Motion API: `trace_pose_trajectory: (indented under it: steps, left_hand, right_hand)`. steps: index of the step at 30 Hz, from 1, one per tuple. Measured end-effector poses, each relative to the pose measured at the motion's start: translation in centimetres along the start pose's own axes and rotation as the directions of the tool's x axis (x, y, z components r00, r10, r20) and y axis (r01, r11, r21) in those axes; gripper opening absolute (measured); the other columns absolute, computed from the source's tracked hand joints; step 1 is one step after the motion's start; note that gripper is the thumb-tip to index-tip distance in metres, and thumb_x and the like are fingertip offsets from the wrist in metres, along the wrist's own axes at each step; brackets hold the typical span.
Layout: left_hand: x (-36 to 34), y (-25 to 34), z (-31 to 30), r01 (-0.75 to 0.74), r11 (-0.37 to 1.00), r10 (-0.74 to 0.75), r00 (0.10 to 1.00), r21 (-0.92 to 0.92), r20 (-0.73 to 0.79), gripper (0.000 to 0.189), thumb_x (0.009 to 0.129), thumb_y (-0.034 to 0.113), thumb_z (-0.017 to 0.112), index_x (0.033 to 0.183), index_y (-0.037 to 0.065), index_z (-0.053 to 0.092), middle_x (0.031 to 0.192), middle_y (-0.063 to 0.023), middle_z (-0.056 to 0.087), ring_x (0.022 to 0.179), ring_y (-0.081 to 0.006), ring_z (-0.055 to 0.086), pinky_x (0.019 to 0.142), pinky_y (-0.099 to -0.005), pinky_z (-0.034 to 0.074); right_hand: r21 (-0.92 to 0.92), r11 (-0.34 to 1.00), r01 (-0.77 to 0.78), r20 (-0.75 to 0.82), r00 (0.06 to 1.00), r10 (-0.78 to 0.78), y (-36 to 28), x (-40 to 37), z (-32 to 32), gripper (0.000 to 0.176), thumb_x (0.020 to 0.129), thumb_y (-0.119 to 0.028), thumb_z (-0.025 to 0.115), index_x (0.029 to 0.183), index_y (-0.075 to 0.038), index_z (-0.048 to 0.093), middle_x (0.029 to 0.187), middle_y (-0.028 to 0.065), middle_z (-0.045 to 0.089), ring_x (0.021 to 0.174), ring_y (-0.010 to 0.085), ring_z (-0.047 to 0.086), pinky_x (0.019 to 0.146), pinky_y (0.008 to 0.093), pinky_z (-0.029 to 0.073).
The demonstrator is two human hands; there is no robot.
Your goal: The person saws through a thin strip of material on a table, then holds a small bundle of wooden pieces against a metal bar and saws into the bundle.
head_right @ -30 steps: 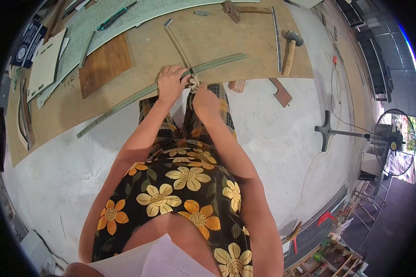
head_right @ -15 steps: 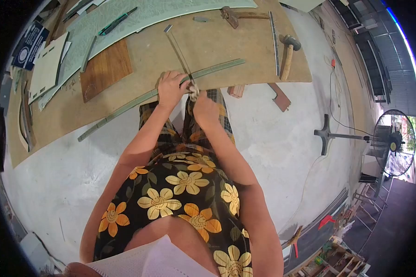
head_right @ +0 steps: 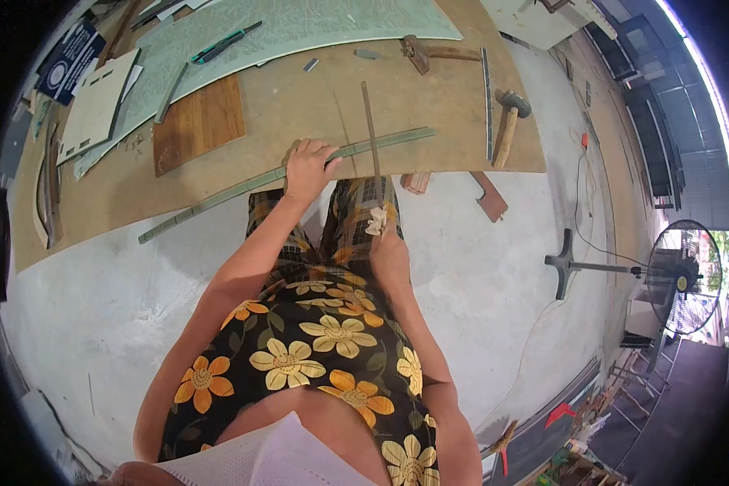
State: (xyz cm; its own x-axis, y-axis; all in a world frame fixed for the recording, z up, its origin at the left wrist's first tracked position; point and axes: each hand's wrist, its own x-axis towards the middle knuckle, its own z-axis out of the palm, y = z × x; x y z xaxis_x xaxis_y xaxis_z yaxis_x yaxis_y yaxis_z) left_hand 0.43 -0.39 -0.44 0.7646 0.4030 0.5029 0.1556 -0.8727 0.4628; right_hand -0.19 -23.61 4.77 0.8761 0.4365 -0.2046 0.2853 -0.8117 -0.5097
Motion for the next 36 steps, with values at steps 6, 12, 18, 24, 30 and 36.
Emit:
trace_pose_trajectory:
  steps: [6, 12, 18, 24, 30, 36]
  left_hand:
    - [0.1, 0.0, -0.1, -0.026, 1.000, 0.026, 0.999, 0.008, -0.020, 0.023, 0.075, 0.023, 0.075, 0.095, 0.012, 0.071, 0.094, -0.0023, 0.064, 0.095, -0.0257, 0.058, 0.081, -0.0401, 0.046]
    - [0.1, 0.1, -0.2, -0.018, 1.000, 0.018, 1.000, -0.001, -0.011, 0.023, 0.075, 0.021, 0.075, 0.095, 0.012, 0.071, 0.093, -0.0027, 0.063, 0.094, -0.0256, 0.058, 0.081, -0.0397, 0.046]
    - [0.1, 0.2, -0.1, -0.024, 1.000, 0.024, 0.999, 0.011, -0.025, 0.024, 0.073, 0.021, 0.077, 0.094, 0.012, 0.072, 0.091, -0.0029, 0.061, 0.093, -0.0255, 0.058, 0.080, -0.0389, 0.047]
    - [0.1, 0.1, 0.1, -0.004, 1.000, 0.004, 1.000, 0.006, 0.007, 0.024, 0.074, 0.023, 0.076, 0.095, 0.012, 0.072, 0.092, -0.0031, 0.063, 0.095, -0.0259, 0.058, 0.081, -0.0394, 0.048]
    - [0.1, 0.3, -0.3, 0.017, 1.000, -0.017, 1.000, 0.005, 0.021, 0.022, 0.075, 0.022, 0.074, 0.094, 0.012, 0.072, 0.094, -0.0037, 0.064, 0.098, -0.0271, 0.058, 0.083, -0.0407, 0.048]
    - [-0.2, -0.2, 0.5, -0.005, 1.000, 0.005, 1.000, -0.006, -0.009, 0.023, 0.076, 0.026, 0.073, 0.095, 0.013, 0.072, 0.094, -0.0041, 0.063, 0.098, -0.0276, 0.057, 0.083, -0.0414, 0.047]
  right_hand:
    - [-0.083, 0.997, 0.003, 0.063, 0.998, 0.003, -0.7, 0.9, 2.0, 0.020, 0.092, -0.016, 0.049, 0.104, 0.000, 0.046, 0.079, 0.0327, 0.064, 0.079, 0.0509, 0.063, 0.071, 0.0585, 0.049]
    - [-0.123, 0.992, 0.042, 0.084, 0.996, -0.032, -1.1, 1.9, 2.7, 0.021, 0.092, -0.017, 0.045, 0.102, 0.001, 0.046, 0.079, 0.0328, 0.064, 0.079, 0.0502, 0.064, 0.072, 0.0581, 0.050]
    - [-0.137, 0.990, 0.032, 0.074, 0.997, -0.022, -1.3, 1.9, 2.7, 0.022, 0.092, -0.017, 0.043, 0.103, 0.001, 0.048, 0.080, 0.0329, 0.065, 0.079, 0.0498, 0.065, 0.072, 0.0576, 0.050]
    - [-0.187, 0.982, 0.038, 0.088, 0.996, -0.022, -1.6, 2.4, 2.6, 0.021, 0.092, -0.016, 0.043, 0.102, 0.002, 0.049, 0.084, 0.0323, 0.065, 0.082, 0.0483, 0.065, 0.073, 0.0555, 0.052]
    - [-0.240, 0.949, 0.203, 0.014, 0.979, -0.205, -4.3, 9.3, 3.5, 0.019, 0.090, -0.013, 0.045, 0.098, 0.003, 0.050, 0.083, 0.0306, 0.066, 0.081, 0.0460, 0.066, 0.072, 0.0531, 0.053]
    - [-0.234, 0.968, 0.096, 0.111, 0.991, -0.071, -4.3, 6.0, 1.9, 0.026, 0.090, -0.014, 0.044, 0.109, 0.003, 0.051, 0.094, 0.0331, 0.065, 0.092, 0.0475, 0.064, 0.082, 0.0572, 0.049]
